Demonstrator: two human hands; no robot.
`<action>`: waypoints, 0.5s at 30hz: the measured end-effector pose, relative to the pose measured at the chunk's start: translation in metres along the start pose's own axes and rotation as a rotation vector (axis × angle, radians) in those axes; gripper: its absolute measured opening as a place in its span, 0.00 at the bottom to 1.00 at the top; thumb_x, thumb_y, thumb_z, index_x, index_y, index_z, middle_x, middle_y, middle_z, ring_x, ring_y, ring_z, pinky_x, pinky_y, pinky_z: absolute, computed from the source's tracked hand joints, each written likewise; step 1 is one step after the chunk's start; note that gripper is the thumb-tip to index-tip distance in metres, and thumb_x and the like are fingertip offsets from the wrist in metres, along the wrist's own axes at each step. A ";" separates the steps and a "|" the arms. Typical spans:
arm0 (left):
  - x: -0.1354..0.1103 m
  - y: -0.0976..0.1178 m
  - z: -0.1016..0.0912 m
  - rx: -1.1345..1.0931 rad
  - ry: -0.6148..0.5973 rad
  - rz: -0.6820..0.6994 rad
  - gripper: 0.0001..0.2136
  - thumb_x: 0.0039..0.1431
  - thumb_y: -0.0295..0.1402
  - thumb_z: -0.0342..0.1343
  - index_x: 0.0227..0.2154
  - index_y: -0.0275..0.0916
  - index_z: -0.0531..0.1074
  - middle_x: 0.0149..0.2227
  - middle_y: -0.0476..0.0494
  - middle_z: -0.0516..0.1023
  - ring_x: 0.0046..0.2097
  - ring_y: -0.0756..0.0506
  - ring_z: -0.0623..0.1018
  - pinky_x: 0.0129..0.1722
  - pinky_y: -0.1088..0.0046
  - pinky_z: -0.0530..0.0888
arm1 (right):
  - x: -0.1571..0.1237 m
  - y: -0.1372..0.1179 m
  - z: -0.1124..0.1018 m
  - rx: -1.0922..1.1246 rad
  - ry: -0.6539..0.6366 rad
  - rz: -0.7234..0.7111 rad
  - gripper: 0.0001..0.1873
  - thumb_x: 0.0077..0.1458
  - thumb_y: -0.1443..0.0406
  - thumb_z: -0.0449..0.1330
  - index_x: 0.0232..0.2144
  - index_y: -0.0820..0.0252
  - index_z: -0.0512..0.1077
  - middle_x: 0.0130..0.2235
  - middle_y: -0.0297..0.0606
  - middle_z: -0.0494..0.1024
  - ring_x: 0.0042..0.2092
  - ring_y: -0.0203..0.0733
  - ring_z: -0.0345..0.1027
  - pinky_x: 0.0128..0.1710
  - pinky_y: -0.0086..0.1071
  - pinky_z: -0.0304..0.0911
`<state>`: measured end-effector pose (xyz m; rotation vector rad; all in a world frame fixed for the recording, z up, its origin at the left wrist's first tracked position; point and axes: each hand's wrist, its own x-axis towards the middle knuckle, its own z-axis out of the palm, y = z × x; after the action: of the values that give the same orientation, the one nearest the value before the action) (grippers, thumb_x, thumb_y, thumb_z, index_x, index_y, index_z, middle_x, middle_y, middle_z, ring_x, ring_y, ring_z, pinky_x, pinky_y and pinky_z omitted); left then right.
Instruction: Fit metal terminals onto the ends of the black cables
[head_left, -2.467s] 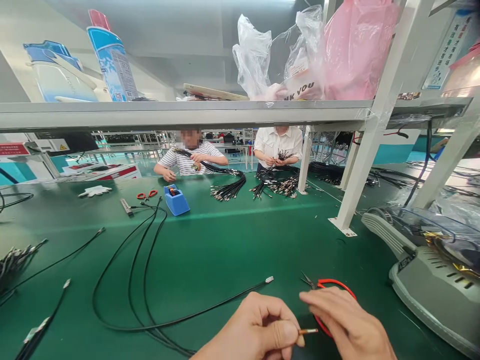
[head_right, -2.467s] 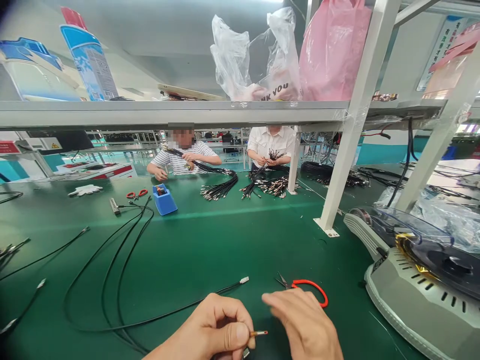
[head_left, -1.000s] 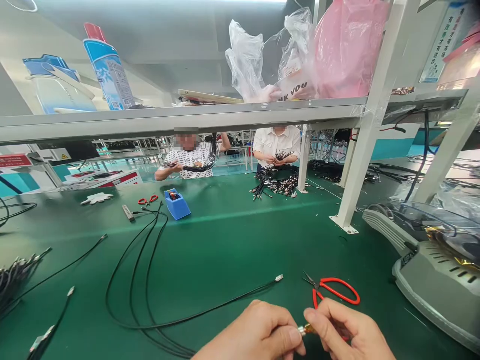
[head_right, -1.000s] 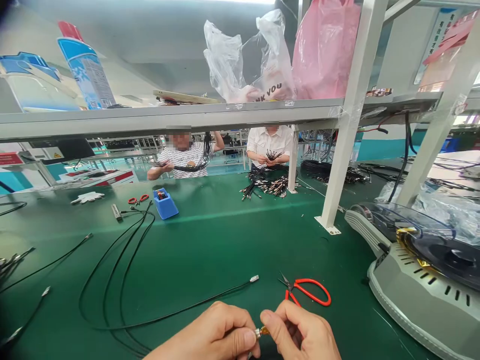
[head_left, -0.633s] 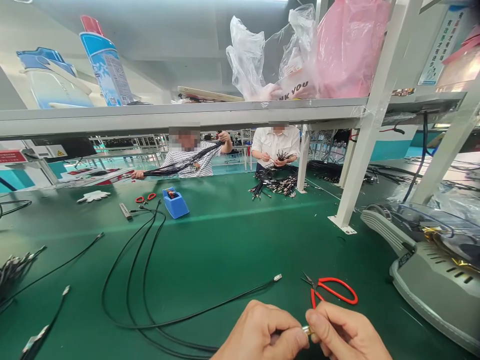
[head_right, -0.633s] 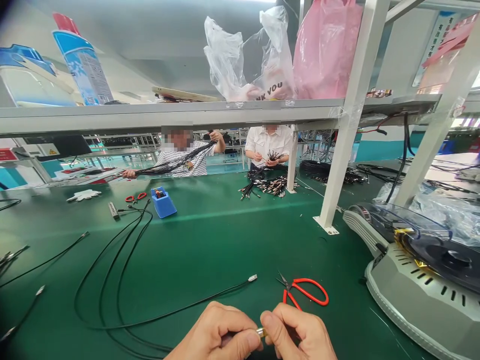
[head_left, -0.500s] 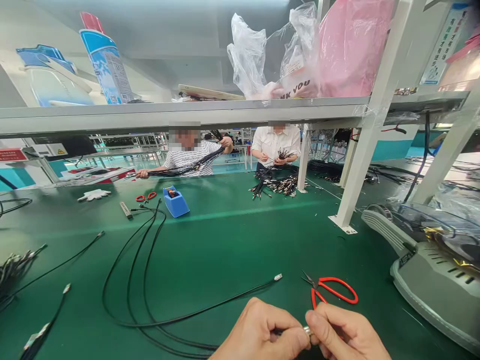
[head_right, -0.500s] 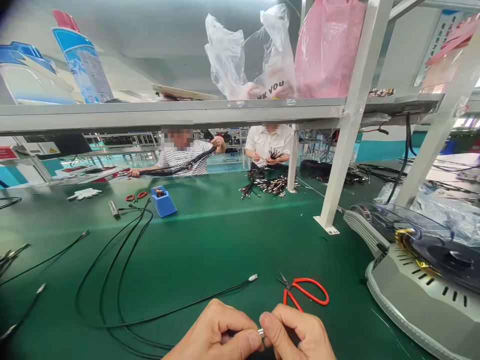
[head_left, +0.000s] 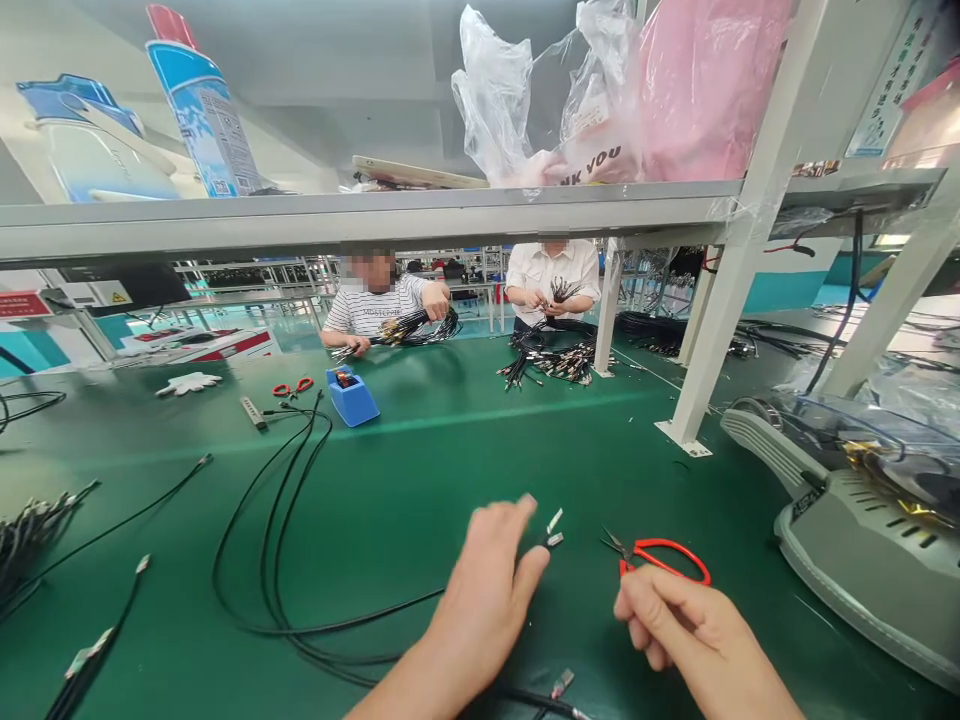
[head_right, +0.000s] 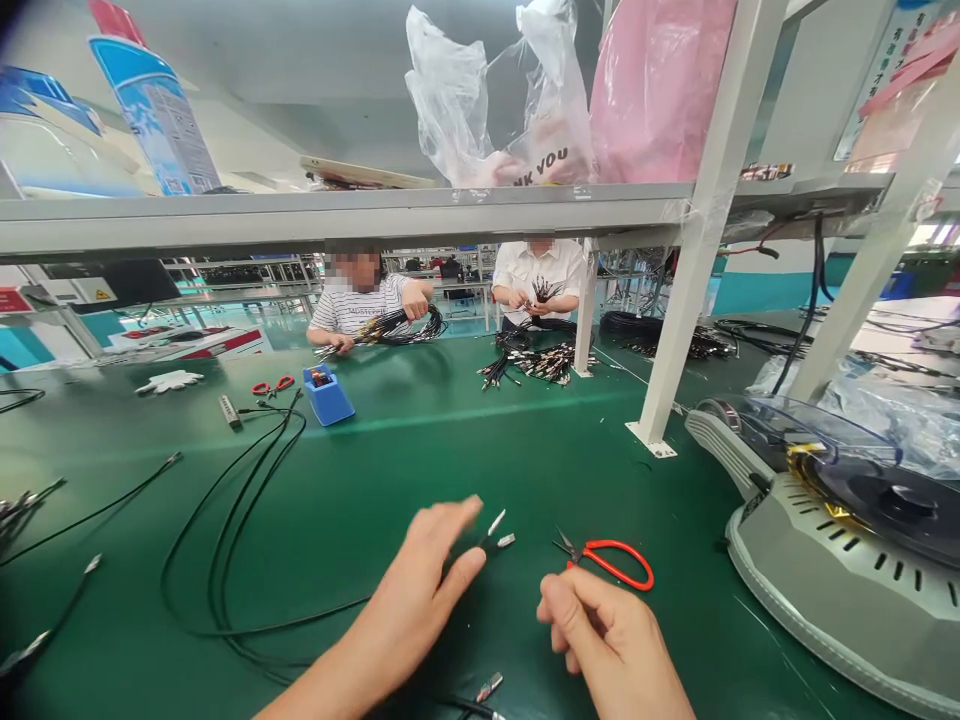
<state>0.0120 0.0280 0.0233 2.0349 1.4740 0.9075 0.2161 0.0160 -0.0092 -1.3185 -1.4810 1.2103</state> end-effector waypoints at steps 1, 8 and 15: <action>0.000 -0.001 -0.002 0.095 0.101 0.002 0.16 0.63 0.30 0.49 0.53 0.40 0.67 0.53 0.40 0.66 0.55 0.40 0.62 0.55 0.61 0.60 | 0.000 0.000 -0.002 -0.001 0.041 0.006 0.28 0.54 0.42 0.52 0.25 0.59 0.72 0.23 0.33 0.69 0.25 0.37 0.62 0.27 0.29 0.57; -0.014 0.009 0.026 0.049 -0.465 0.183 0.05 0.61 0.32 0.57 0.39 0.43 0.73 0.43 0.45 0.72 0.47 0.44 0.69 0.50 0.67 0.65 | 0.002 -0.004 -0.009 0.134 0.150 0.007 0.25 0.54 0.44 0.56 0.28 0.61 0.73 0.23 0.32 0.69 0.25 0.35 0.60 0.26 0.29 0.56; -0.012 -0.003 0.049 0.063 -0.573 0.062 0.05 0.64 0.32 0.51 0.33 0.39 0.69 0.34 0.47 0.74 0.34 0.48 0.71 0.35 0.76 0.67 | 0.005 -0.019 -0.017 0.246 0.348 -0.069 0.21 0.53 0.50 0.60 0.26 0.63 0.75 0.21 0.31 0.70 0.23 0.33 0.58 0.24 0.27 0.52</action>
<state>0.0437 0.0176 -0.0147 2.1504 1.1344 0.2544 0.2273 0.0237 0.0133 -1.2270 -1.0845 1.0203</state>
